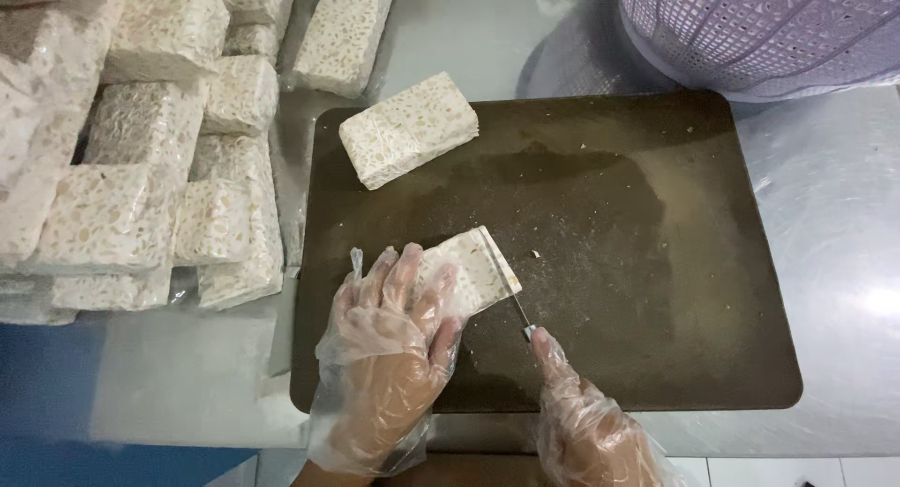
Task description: The person cuts a rectangular block of white, porous food into smaller cubes using a knife on a cutting board. They then transfer the cut pieces into a nearby basket.
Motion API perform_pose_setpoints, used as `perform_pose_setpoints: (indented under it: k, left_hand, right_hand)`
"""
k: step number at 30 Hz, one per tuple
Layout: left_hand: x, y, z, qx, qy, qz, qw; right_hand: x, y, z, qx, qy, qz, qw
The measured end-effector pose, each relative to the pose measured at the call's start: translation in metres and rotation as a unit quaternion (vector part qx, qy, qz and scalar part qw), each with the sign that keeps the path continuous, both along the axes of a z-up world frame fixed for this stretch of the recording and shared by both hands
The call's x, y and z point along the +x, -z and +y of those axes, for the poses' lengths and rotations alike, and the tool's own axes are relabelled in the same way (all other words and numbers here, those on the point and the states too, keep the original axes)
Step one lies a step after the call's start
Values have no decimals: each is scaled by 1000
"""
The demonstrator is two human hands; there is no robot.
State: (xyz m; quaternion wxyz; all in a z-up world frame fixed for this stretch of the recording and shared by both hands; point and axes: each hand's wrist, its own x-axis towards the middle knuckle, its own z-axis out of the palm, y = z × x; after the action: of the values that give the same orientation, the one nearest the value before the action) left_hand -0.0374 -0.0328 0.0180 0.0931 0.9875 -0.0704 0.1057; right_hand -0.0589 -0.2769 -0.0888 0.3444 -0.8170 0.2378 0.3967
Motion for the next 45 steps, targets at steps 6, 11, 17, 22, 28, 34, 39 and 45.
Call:
perform_pose_setpoints:
  k: [6,11,17,22,28,34,39,45]
  left_hand:
    - [1,9,-1,-26,-4,-36,999]
    - [1,10,-1,-51,-6,-30,998]
    - [0,11,-1,-53,-4,-38,998]
    - [2,10,0,-51,2,-38,998]
    - [1,10,-2,-60,-5,-47,997]
    - [1,8,0,-30,3,-37,999]
    - [1,11,-2,-51,-5,-54,997]
    - [1,15,-2,-43,-6,-55,998]
  right_hand:
    - [19,-21,10,-86,-3,94,992]
    - [18,-21,6,-115,-88,52,988]
    - [-5,-5,-7,-92,-150,-120,977]
    - [-6,-25,-7,-138,-312,-178,923]
    - [6,-43,7,-170,-370,-97,908]
    - [1,-32,2,-174,-375,-120,903]
    - [-11,-39,-1,-123,-328,-282,893]
    - [-3,-24,-2,-259,-540,-195,777]
